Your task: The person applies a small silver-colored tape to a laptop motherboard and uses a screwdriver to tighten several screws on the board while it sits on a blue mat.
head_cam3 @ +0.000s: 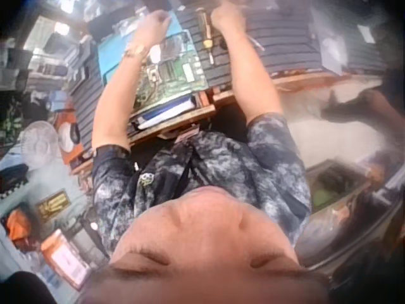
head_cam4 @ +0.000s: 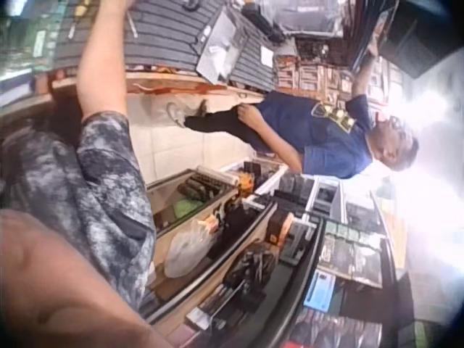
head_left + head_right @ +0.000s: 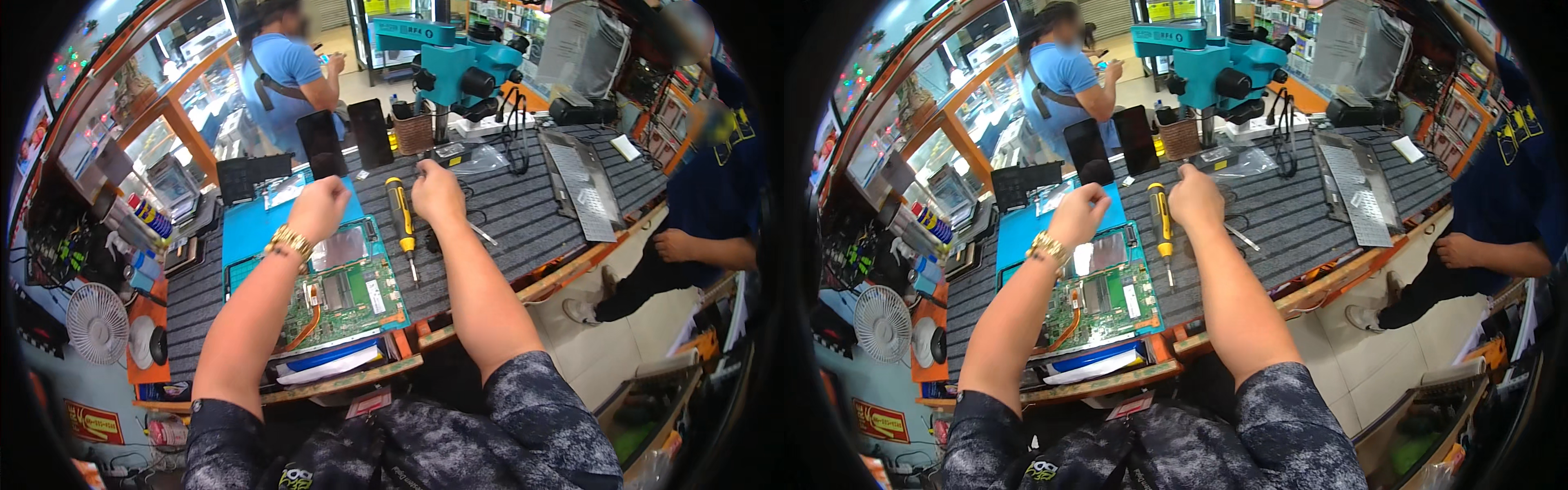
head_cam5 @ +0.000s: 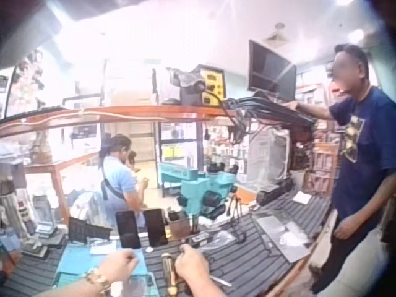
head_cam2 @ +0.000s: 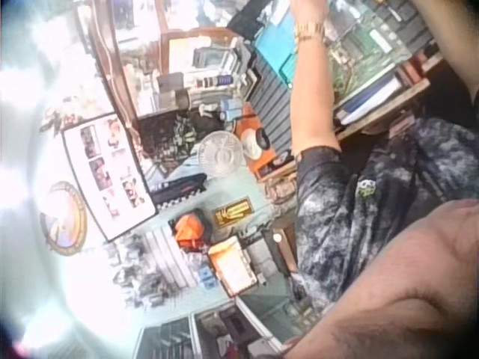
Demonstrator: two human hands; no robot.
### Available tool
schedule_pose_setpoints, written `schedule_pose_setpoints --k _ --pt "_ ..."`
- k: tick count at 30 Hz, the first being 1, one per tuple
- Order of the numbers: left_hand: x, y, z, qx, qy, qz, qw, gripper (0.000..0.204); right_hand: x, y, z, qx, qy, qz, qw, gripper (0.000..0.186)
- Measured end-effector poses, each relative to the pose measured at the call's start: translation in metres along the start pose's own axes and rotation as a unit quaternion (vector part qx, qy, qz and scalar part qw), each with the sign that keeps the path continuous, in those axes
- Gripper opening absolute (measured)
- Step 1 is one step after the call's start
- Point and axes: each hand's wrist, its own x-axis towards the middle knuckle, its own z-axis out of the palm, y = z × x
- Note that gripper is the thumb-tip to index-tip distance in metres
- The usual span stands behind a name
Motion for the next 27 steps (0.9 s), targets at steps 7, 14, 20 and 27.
schedule_pose_setpoints --k 7,14,20,27 --pt "0.048 -0.019 0.055 0.106 0.037 -0.016 0.994 0.014 -0.003 -0.001 -0.004 0.03 -0.006 -0.018 0.999 0.042" --pt "0.064 -0.031 0.073 0.145 0.059 -0.023 0.987 0.014 -0.001 0.0 -0.003 -0.006 -0.1 0.012 0.995 0.042" --pt "0.045 -0.026 0.026 0.074 0.133 0.008 0.988 0.02 -0.004 -0.002 -0.012 -0.054 -0.083 0.02 0.995 0.043" --pt "-0.068 -0.029 -0.094 0.043 0.11 0.013 0.993 0.026 -0.002 0.005 -0.003 -0.093 -0.056 0.008 0.994 0.043"
